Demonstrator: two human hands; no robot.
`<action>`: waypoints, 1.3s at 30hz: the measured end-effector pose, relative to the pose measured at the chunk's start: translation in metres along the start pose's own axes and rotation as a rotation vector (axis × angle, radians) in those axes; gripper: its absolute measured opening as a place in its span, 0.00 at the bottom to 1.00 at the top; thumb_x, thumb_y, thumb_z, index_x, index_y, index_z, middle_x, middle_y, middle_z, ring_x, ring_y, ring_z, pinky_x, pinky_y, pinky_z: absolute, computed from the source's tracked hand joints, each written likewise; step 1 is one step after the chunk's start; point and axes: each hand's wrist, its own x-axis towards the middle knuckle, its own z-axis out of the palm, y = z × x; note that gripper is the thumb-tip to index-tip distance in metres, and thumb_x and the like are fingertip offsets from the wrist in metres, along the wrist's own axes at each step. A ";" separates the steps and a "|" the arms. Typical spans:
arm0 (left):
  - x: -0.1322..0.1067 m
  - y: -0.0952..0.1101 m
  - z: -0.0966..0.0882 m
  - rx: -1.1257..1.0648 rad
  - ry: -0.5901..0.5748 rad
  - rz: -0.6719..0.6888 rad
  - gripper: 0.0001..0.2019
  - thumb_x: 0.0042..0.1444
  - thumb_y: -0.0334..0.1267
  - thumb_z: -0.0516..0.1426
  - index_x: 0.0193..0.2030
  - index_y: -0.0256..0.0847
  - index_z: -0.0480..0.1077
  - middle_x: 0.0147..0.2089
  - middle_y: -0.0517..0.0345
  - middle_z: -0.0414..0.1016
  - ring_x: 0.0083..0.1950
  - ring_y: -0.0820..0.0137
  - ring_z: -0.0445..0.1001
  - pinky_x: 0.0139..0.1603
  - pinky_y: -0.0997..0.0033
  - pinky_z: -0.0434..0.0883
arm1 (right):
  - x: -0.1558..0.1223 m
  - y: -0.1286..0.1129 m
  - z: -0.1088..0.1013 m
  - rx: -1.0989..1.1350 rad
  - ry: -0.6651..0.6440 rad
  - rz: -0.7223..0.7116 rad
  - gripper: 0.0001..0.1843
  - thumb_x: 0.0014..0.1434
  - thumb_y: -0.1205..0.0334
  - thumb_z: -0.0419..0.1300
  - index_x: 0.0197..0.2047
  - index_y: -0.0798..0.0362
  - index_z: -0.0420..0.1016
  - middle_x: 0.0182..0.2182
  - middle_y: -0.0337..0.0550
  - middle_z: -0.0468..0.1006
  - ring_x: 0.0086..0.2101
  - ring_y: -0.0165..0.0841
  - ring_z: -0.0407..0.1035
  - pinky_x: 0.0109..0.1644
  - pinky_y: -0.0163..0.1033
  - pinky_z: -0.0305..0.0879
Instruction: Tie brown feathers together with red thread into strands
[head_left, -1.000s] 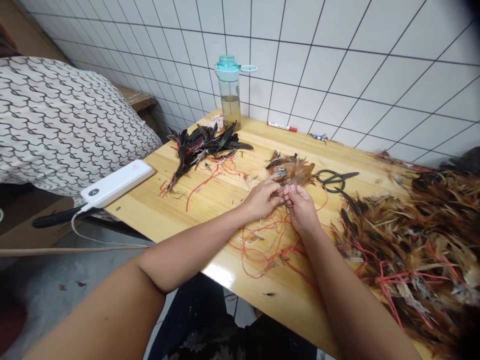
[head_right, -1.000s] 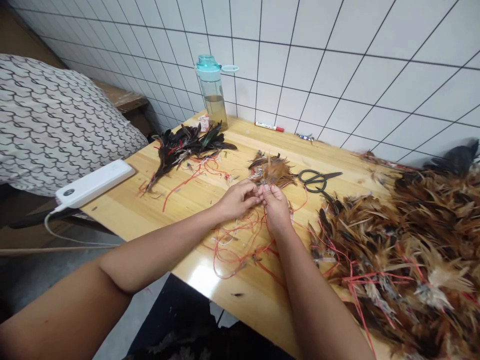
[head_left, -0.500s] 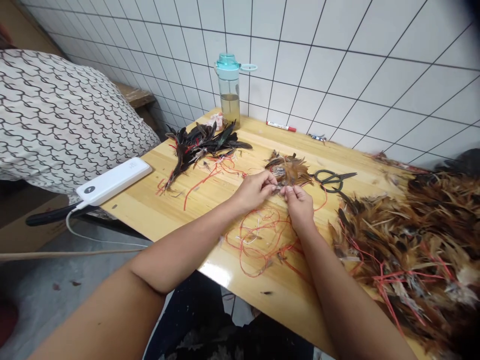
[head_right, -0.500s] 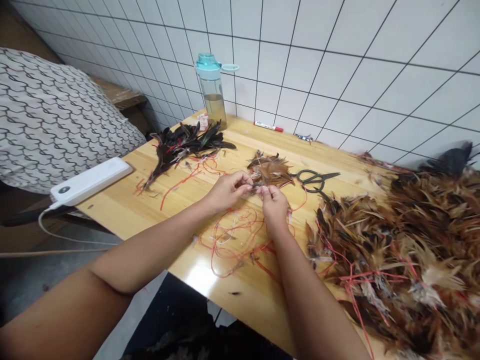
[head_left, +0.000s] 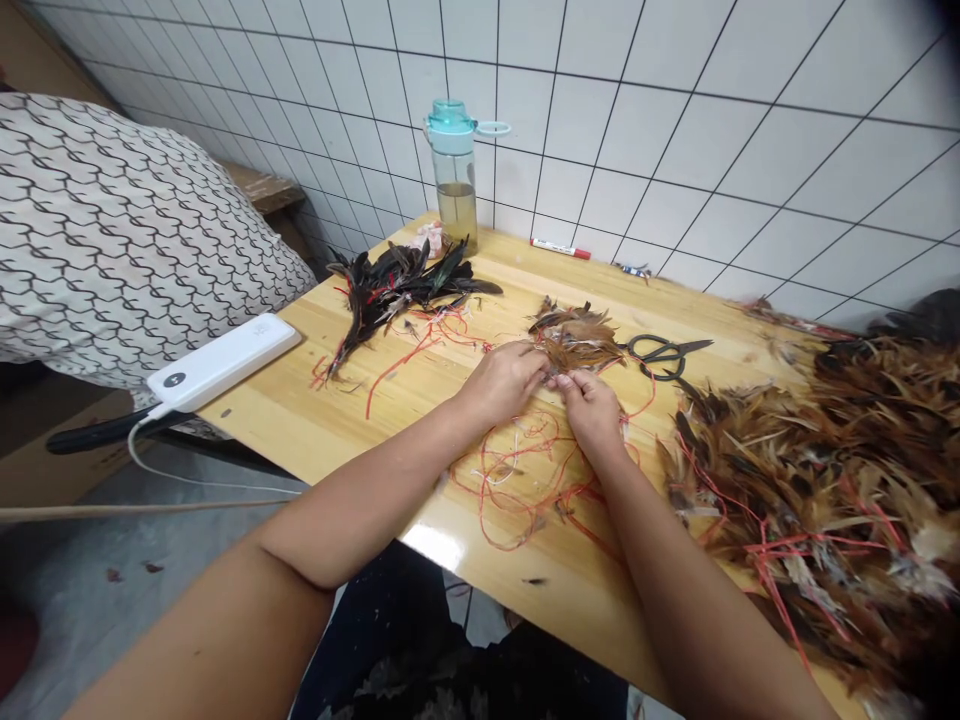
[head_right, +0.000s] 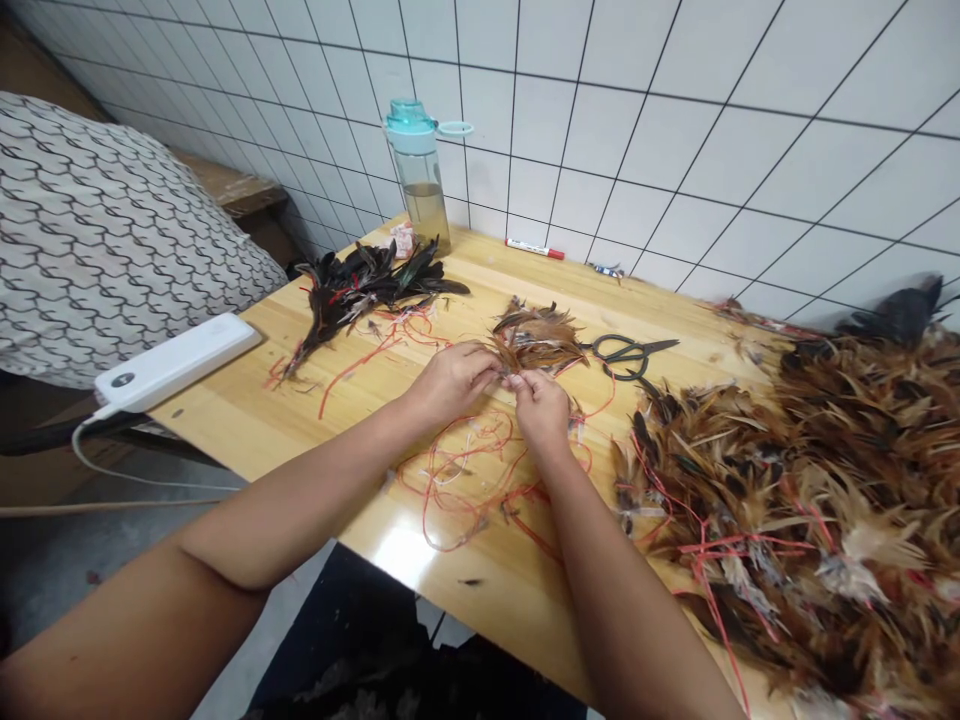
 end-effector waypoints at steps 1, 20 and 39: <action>0.000 0.001 -0.001 0.029 -0.003 0.003 0.10 0.61 0.31 0.50 0.35 0.37 0.73 0.37 0.49 0.75 0.43 0.66 0.72 0.46 0.67 0.68 | 0.000 0.000 0.000 -0.008 -0.010 -0.002 0.14 0.56 0.53 0.55 0.25 0.47 0.77 0.22 0.41 0.71 0.30 0.37 0.65 0.41 0.41 0.60; -0.003 0.014 -0.001 0.338 -0.045 0.111 0.09 0.62 0.34 0.52 0.39 0.36 0.73 0.37 0.49 0.74 0.41 0.63 0.71 0.42 0.65 0.66 | 0.001 0.003 -0.002 -0.029 -0.102 -0.028 0.11 0.53 0.56 0.57 0.23 0.51 0.72 0.24 0.40 0.73 0.29 0.34 0.65 0.38 0.39 0.59; 0.069 -0.023 0.011 0.162 0.117 -0.215 0.11 0.59 0.35 0.54 0.42 0.40 0.77 0.43 0.49 0.74 0.50 0.62 0.70 0.54 0.62 0.66 | 0.014 0.019 -0.011 0.754 0.304 0.194 0.21 0.48 0.42 0.65 0.27 0.51 0.68 0.22 0.33 0.65 0.22 0.24 0.52 0.24 0.33 0.48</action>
